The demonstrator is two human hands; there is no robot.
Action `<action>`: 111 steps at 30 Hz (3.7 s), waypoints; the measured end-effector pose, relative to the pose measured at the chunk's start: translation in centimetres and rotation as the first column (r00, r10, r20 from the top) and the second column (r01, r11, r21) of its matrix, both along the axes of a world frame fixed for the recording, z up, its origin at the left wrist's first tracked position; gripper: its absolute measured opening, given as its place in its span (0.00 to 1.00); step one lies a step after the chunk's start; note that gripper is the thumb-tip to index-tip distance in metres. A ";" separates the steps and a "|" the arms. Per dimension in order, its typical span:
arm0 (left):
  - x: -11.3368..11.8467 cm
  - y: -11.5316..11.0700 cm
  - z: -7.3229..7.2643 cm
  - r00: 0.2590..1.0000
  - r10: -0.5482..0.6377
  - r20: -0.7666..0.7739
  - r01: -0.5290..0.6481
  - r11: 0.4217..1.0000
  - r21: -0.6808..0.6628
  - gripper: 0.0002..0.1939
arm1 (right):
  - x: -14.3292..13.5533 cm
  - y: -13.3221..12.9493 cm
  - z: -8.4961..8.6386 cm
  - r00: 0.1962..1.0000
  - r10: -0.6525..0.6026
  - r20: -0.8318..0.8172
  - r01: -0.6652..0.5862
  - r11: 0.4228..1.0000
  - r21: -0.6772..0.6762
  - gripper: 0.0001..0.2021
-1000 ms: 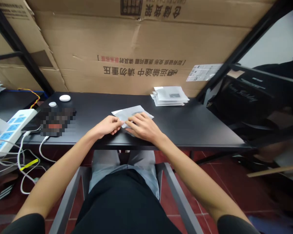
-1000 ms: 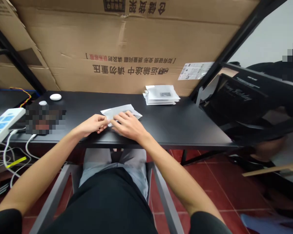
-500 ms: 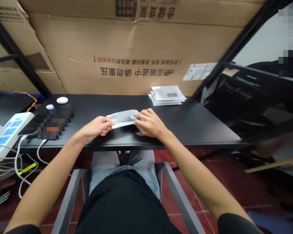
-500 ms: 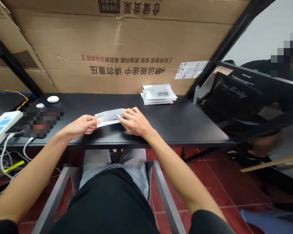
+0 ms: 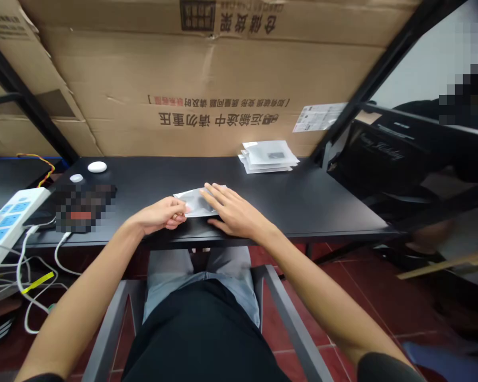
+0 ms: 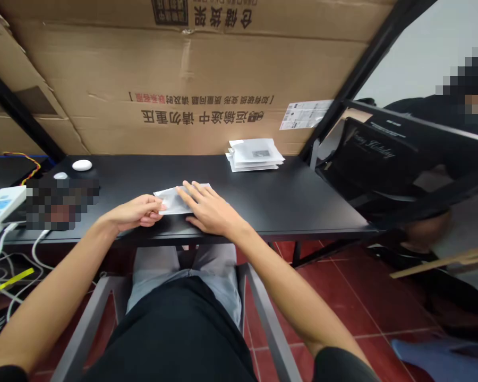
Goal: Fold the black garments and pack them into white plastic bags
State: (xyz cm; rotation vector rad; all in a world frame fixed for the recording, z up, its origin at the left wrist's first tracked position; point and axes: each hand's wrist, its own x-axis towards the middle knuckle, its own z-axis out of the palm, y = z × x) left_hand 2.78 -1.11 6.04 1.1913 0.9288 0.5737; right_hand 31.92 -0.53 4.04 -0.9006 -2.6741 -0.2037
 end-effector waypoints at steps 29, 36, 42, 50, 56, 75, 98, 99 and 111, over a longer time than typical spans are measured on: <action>-0.2 -3.4 -5.3 0.719 0.618 -0.319 -0.076 0.526 0.847 0.09 | 10.6 12.7 1.3 0.900 -0.372 -0.228 0.373 0.927 -0.044 0.31; -9.8 -6.2 -3.2 -0.066 0.944 -0.322 -0.003 0.323 0.947 0.33 | 5.4 2.6 -3.1 0.963 -0.242 -0.119 0.193 0.927 -0.322 0.32; -18.3 -6.3 -3.0 -0.248 0.855 -0.455 -0.107 0.442 0.890 0.41 | 5.6 2.6 -3.0 0.957 -0.253 -0.144 0.198 0.929 -0.313 0.32; -18.3 -7.8 -4.4 -0.293 0.882 -0.369 -0.148 0.340 0.929 0.50 | 5.4 2.4 -3.1 0.955 -0.261 -0.144 0.204 0.924 -0.323 0.32; -19.2 -8.6 -3.8 -0.295 0.859 -0.419 -0.222 0.365 0.904 0.53 | 5.5 2.4 -3.1 0.956 -0.252 -0.149 0.197 0.930 -0.310 0.31; -21.3 -7.8 -3.4 -0.274 0.798 -0.537 -0.258 0.477 0.840 0.52 | 5.5 2.6 -3.3 0.954 -0.252 -0.161 0.193 0.930 -0.313 0.31; -18.6 -3.0 -2.7 -0.010 0.795 -0.606 0.029 0.606 0.795 0.41 | 5.6 2.4 -3.2 0.954 -0.260 -0.151 0.201 0.924 -0.324 0.32; -18.9 -3.4 -2.6 -0.027 0.804 -0.594 0.017 0.595 0.804 0.42 | 5.5 2.4 -3.2 0.954 -0.258 -0.151 0.199 0.925 -0.323 0.32; -22.5 -9.1 -3.3 -0.240 0.745 -0.622 -0.171 0.599 0.783 0.56 | 5.5 2.5 -3.2 0.958 -0.241 -0.154 0.190 0.939 -0.287 0.32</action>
